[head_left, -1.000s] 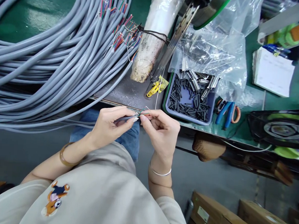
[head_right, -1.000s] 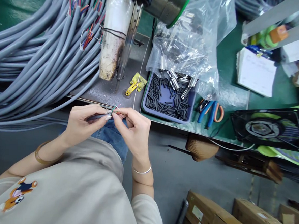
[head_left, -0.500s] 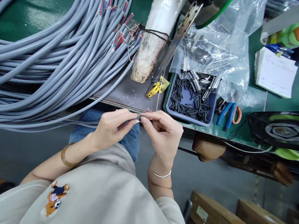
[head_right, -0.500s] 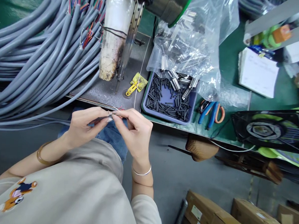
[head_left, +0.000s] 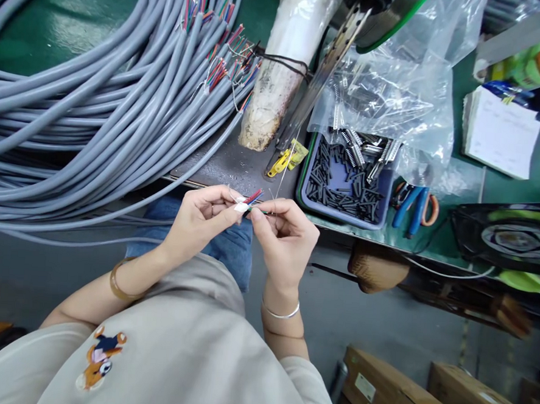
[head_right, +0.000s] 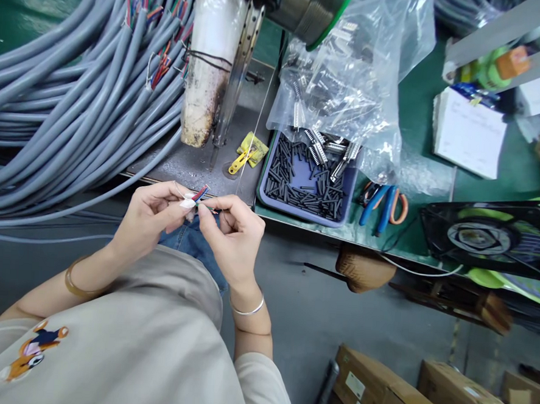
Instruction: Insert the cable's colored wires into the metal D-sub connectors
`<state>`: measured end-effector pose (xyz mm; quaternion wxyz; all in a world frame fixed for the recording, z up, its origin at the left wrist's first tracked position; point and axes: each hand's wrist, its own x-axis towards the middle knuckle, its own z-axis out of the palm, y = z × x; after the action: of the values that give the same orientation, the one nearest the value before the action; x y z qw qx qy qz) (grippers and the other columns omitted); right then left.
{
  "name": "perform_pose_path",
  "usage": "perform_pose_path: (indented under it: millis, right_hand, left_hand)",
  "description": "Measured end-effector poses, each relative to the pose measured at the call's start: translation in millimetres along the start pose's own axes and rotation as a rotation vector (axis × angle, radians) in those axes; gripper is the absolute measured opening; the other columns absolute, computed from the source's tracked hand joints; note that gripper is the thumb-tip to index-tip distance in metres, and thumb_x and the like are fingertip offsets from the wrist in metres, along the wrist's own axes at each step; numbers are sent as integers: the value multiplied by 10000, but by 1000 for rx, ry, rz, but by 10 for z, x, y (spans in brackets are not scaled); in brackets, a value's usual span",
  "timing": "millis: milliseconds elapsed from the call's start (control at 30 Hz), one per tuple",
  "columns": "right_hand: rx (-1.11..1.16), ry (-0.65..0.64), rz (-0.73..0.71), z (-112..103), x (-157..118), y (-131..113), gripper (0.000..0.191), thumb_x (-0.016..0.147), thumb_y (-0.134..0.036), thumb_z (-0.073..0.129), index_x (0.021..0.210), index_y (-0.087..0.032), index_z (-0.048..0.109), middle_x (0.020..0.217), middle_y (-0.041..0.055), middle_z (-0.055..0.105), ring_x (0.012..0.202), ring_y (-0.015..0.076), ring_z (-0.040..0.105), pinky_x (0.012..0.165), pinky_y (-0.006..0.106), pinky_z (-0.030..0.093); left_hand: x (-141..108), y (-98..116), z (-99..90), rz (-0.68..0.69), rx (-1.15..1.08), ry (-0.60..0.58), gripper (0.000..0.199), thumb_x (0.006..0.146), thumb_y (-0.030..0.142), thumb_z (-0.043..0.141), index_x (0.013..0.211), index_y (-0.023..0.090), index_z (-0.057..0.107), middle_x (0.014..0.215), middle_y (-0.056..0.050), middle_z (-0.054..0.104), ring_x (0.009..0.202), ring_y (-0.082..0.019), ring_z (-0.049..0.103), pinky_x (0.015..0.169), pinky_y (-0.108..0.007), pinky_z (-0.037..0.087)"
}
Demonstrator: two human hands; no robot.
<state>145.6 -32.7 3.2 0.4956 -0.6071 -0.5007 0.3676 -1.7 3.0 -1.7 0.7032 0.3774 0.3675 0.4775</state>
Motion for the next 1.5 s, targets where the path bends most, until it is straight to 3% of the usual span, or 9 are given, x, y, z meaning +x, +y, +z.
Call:
perform_pose_path:
  millis: [267, 533, 733, 900, 1000, 1133, 1233, 1367, 1500]
  right_hand:
    - [64, -31, 137, -46, 61, -55, 113, 842, -315, 767, 877, -209, 754, 565, -90, 380, 485, 46, 255, 474, 234, 189]
    - [14, -64, 100, -101, 100, -91, 122, 848, -310, 736, 859, -190, 752, 652, -52, 525, 491, 35, 273, 467, 231, 186]
    - [-54, -96, 29, -96, 112, -111, 78, 842, -246, 690, 791, -187, 695, 537, -98, 376, 460, 41, 241, 466, 234, 181]
    - [-156, -35, -101, -55, 59, -68, 77, 878, -235, 677, 808, -201, 680, 616, -71, 473, 491, 55, 306, 482, 248, 225]
    - [-128, -16, -114, -41, 47, -39, 76, 886, -230, 688, 815, -205, 684, 603, -82, 447, 485, 52, 292, 487, 250, 224]
    - [-22, -48, 5, -40, 62, -18, 114, 879, -285, 714, 803, -204, 686, 561, -95, 376, 469, 52, 262, 466, 241, 201]
    - [14, -76, 59, -49, 74, -17, 155, 876, -324, 720, 792, -196, 692, 584, -79, 435, 469, 49, 272, 454, 235, 201]
    - [-35, -90, 3, -83, 83, -44, 115, 878, -279, 713, 802, -193, 720, 676, -42, 553, 488, 44, 293, 458, 244, 197]
    - [-43, -114, -35, -130, 94, -85, 75, 869, -213, 707, 804, -206, 743, 687, -33, 590, 477, 41, 282, 453, 257, 189]
  left_hand:
    - [18, -12, 21, 132, 81, 18, 137, 739, 189, 884, 753, 148, 754, 695, 11, 698, 583, -60, 603, 580, -152, 510]
    - [12, -46, -8, 115, 115, -19, 167, 742, 221, 896, 740, 146, 747, 680, 9, 695, 586, -67, 601, 602, -162, 527]
    - [9, -15, 33, 16, 103, -4, 302, 681, 345, 946, 742, 146, 727, 667, 4, 679, 578, -80, 591, 578, -186, 529]
    - [1, -19, 50, 2, 61, 47, 283, 756, 362, 887, 789, 158, 694, 558, 52, 570, 457, -48, 467, 443, -170, 398]
    - [-2, -37, 35, -7, 52, 57, 244, 794, 333, 853, 805, 166, 674, 520, 71, 521, 426, -44, 425, 407, -168, 327]
    - [10, -41, 26, 0, -1, 51, 224, 785, 301, 850, 782, 170, 669, 523, 78, 500, 440, -43, 414, 439, -171, 346]
    - [25, -16, 28, 17, -12, 40, 243, 770, 312, 861, 749, 168, 667, 546, 73, 516, 447, -38, 399, 466, -179, 374]
    - [23, 7, 14, 24, 38, 24, 279, 719, 310, 905, 702, 159, 671, 652, 30, 608, 496, -39, 425, 476, -188, 375]
    - [8, -8, -13, -7, 76, 9, 253, 722, 299, 912, 704, 176, 692, 624, 36, 564, 527, -53, 416, 476, -195, 339]
